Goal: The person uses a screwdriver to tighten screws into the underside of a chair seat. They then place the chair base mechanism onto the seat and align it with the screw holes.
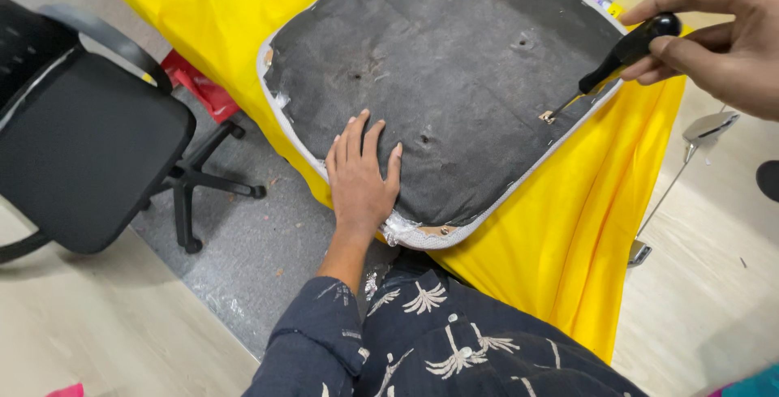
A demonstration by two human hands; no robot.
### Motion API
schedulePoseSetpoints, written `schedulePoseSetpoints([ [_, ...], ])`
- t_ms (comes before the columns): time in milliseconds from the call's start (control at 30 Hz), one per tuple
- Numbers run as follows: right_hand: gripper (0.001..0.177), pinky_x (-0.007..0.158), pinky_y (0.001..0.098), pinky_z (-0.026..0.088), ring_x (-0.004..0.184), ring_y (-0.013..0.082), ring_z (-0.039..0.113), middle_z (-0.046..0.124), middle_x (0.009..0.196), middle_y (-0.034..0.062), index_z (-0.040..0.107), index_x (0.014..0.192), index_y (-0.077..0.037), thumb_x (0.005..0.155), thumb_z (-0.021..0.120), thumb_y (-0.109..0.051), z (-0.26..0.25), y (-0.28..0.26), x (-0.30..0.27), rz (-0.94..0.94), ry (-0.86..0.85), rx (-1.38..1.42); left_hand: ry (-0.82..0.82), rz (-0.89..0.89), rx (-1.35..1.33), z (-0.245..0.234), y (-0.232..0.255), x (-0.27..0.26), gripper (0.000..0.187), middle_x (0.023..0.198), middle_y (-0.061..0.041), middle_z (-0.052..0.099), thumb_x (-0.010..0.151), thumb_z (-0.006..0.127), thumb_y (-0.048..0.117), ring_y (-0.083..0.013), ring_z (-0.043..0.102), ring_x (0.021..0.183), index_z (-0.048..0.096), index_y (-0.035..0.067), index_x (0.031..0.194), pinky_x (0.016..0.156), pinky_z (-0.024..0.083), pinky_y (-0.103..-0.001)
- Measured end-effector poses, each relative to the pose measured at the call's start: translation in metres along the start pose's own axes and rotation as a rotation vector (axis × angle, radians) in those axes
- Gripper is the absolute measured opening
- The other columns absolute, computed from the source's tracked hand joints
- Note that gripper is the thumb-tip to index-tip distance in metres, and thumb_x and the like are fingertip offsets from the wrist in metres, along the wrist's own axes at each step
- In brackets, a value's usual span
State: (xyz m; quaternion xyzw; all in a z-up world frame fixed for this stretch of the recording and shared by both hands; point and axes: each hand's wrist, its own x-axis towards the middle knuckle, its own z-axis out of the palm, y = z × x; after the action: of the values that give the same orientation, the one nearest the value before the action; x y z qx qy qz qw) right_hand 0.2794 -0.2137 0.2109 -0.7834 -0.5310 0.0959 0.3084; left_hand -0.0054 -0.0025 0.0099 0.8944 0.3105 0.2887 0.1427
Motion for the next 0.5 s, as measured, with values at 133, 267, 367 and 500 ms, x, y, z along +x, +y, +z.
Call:
schedulePoseSetpoints([
  [133,0.024,0.078,0.0359,0.062,0.086,0.0320,0.073,0.067,0.122,0.0222,0.066,0.122,0.007,0.101,0.064,-0.004,-0.002,-0.025,0.002,0.174,0.002,-0.134,-0.010,-0.006,-0.019,0.000,-0.001,0.000,0.047,0.155,-0.011,0.047,0.101,0.061,0.034,-0.0300,0.039,0.147,0.058,0.008,0.139,0.122,0.028,-0.049],
  [267,0.028,0.075,0.0388,0.059,0.090,0.0304,0.075,0.074,0.108,0.0190,0.068,0.118,0.002,0.097,0.077,-0.014,0.004,-0.050,0.004,0.250,0.072,-0.308,-0.021,-0.009,-0.020,-0.010,0.004,0.004,0.047,0.155,-0.011,0.047,0.100,0.061,0.034,-0.0303,0.039,0.146,0.058,0.008,0.139,0.121,0.027,-0.049],
  [367,0.021,0.078,0.0401,0.058,0.091,0.0295,0.074,0.073,0.107,0.0155,0.070,0.111,-0.001,0.094,0.075,-0.012,0.003,-0.046,0.003,0.050,0.034,-0.339,-0.057,-0.014,-0.012,-0.011,0.005,0.004,0.046,0.154,-0.011,0.047,0.100,0.060,0.034,-0.0301,0.038,0.146,0.059,0.008,0.138,0.121,0.026,-0.049],
  [500,0.029,0.077,0.0403,0.058,0.090,0.0258,0.077,0.075,0.098,0.0115,0.070,0.119,-0.008,0.091,0.068,-0.013,0.003,-0.041,0.002,0.084,-0.053,-0.237,-0.059,-0.005,-0.016,-0.009,0.002,0.003,0.047,0.155,-0.011,0.046,0.101,0.058,0.034,-0.0303,0.038,0.147,0.058,0.008,0.140,0.121,0.026,-0.050],
])
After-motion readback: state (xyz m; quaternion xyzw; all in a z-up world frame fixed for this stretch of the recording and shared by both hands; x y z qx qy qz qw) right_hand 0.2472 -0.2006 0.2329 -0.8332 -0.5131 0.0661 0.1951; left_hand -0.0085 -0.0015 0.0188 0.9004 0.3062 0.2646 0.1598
